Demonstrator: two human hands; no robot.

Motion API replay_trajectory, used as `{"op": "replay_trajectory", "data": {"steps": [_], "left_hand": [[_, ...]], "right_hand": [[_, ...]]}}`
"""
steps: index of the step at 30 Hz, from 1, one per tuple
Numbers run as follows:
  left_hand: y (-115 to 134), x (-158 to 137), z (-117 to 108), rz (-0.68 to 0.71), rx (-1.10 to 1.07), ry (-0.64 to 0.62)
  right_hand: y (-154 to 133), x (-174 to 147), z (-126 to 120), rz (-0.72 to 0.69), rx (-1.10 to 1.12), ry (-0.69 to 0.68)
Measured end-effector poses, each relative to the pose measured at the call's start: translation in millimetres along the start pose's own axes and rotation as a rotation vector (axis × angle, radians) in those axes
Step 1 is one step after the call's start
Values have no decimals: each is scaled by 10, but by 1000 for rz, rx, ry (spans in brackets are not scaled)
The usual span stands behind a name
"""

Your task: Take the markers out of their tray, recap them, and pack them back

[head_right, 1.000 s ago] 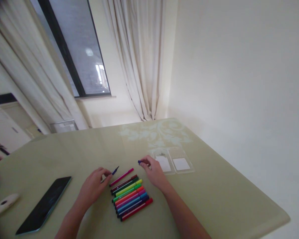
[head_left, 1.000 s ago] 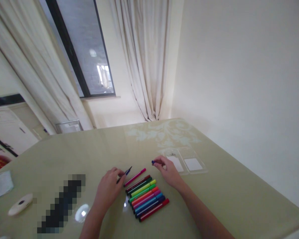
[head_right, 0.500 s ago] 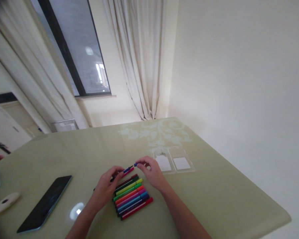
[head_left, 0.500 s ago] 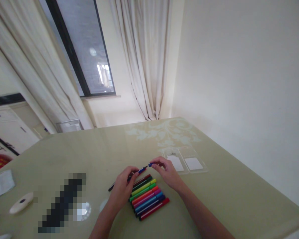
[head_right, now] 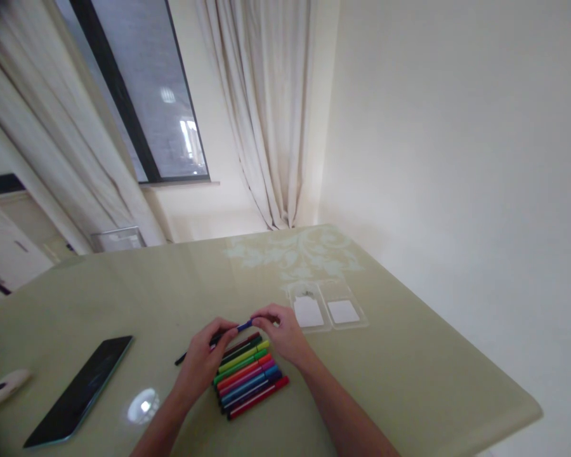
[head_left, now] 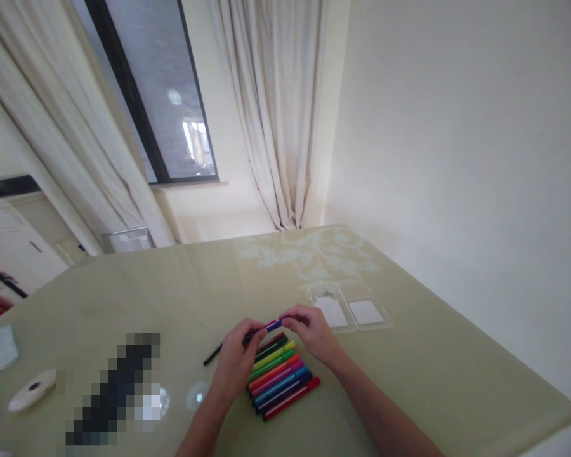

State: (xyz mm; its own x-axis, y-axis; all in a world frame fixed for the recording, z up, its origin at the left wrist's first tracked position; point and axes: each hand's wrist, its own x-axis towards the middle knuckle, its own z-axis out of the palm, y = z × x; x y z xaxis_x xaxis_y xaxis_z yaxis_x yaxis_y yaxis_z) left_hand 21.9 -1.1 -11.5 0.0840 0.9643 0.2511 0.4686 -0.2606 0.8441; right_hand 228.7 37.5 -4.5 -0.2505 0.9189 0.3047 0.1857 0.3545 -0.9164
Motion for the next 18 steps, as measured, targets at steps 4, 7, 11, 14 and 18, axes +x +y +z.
{"op": "replay_trajectory", "data": {"steps": [4, 7, 11, 14, 18], "left_hand": [[-47, 19, -37, 25, 116, -38], [-98, 17, -76, 79, 315, -44], [-141, 21, -132, 100, 424, -96], [-240, 34, -240, 46, 458, -44], [-485, 24, -441, -105, 665, 148]], "right_hand": [[-40, 34, -213, -2, -132, -46], [20, 41, -484, -14, -315, -18], [187, 8, -703, -6, -511, -129], [261, -13, -691, 16, -607, -197], [188, -20, -549, -44, -513, -178]]}}
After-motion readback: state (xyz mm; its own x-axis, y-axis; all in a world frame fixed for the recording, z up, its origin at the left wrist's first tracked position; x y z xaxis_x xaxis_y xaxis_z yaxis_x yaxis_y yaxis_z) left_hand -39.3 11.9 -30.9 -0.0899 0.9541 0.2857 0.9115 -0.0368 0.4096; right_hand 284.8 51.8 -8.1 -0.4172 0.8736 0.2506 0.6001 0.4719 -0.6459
